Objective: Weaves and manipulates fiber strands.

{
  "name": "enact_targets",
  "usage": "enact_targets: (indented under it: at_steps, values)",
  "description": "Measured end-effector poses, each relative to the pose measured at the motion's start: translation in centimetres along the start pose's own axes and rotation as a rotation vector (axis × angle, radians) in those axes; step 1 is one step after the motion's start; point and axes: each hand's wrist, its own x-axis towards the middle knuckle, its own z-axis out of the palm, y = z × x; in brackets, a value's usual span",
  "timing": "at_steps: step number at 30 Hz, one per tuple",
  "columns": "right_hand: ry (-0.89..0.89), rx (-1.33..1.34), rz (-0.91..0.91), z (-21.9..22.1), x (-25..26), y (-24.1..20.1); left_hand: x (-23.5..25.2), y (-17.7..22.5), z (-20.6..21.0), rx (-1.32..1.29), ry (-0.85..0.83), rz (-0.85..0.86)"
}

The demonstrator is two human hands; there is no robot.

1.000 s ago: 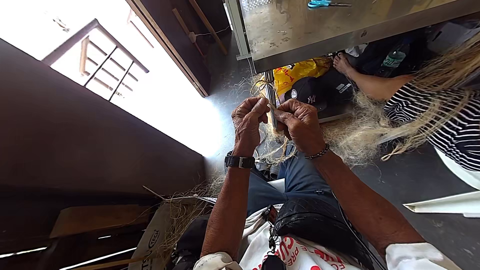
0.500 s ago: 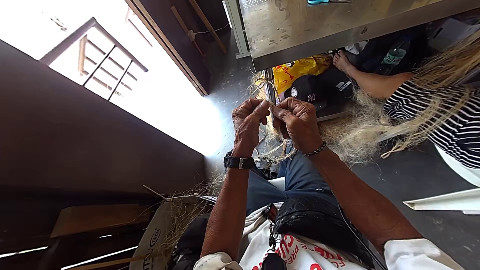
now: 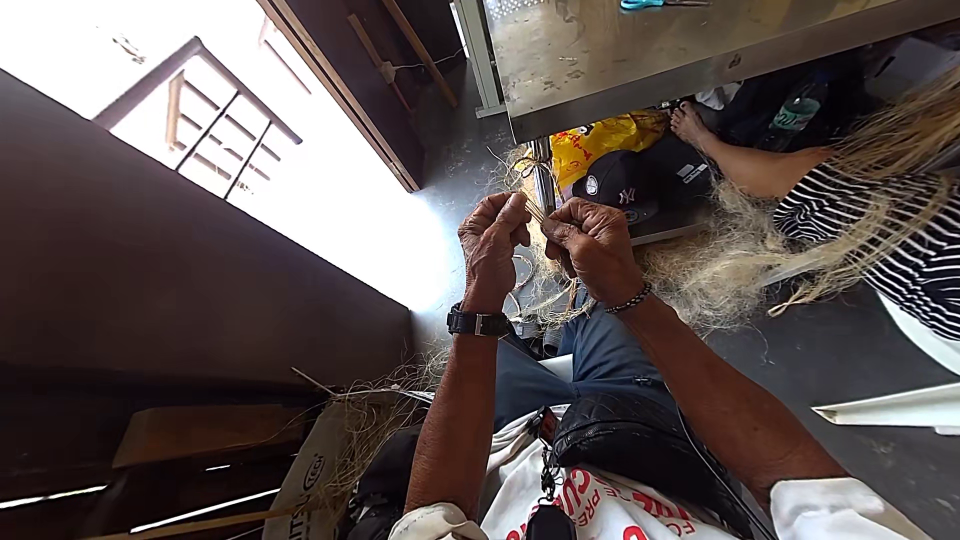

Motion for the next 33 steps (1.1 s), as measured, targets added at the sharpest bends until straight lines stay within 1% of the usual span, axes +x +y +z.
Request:
enact_targets:
  at_steps: [4, 6, 8, 10, 12, 15, 18, 21, 25, 27, 29, 31, 33]
  values:
    - [-0.005, -0.006, -0.015, 0.0, 0.0, 0.2, -1.2, -0.3, -0.6, -0.025, -0.137, -0.025]
    - [-0.023, 0.006, -0.008, -0.1, -0.2, 0.3, -1.6, -0.6, -0.8, -0.081, -0.211, -0.051]
    - [-0.045, 0.029, 0.024, -0.2, -0.6, 0.3, -1.5, -0.8, -0.9, -0.147, -0.246, -0.080]
    - [-0.054, 0.051, 0.058, -0.5, -0.7, 0.3, -0.8, -1.2, -0.9, -0.249, -0.238, -0.092]
    - [-0.039, 0.090, 0.080, -0.5, -0.6, 0.5, -0.4, -1.3, -0.9, -0.294, -0.232, -0.099]
    - [-0.042, 0.153, 0.088, -0.4, 0.1, 0.8, -0.3, -1.2, -0.7, -0.254, -0.212, -0.074]
    - [-0.142, 0.183, 0.157, -0.9, 0.8, 0.5, 0.9, -1.3, -0.6, -0.221, -0.148, -0.032]
    - [-0.284, 0.204, 0.149, -2.7, 1.3, 0.8, 1.2, 0.6, -0.9, -0.253, -0.159, -0.031]
    - [-0.431, 0.156, 0.077, -7.0, 2.9, 1.7, 2.1, 5.1, -2.8, -0.371, -0.201, -0.006]
    - [-0.465, 0.094, 0.067, -9.1, 3.5, 2.0, 2.9, 7.1, -4.4, -0.406, -0.202, 0.038]
    - [-0.487, 0.049, 0.085, -10.9, 4.1, 2.4, 3.7, 8.9, -6.3, -0.416, -0.168, 0.088]
    - [-0.480, 0.020, 0.109, -12.6, 4.5, 2.7, 4.9, 10.3, -8.9, -0.356, -0.148, 0.152]
    - [-0.464, 0.010, 0.135, -14.1, 4.7, 3.1, 6.5, 11.5, -11.8, -0.266, -0.113, 0.182]
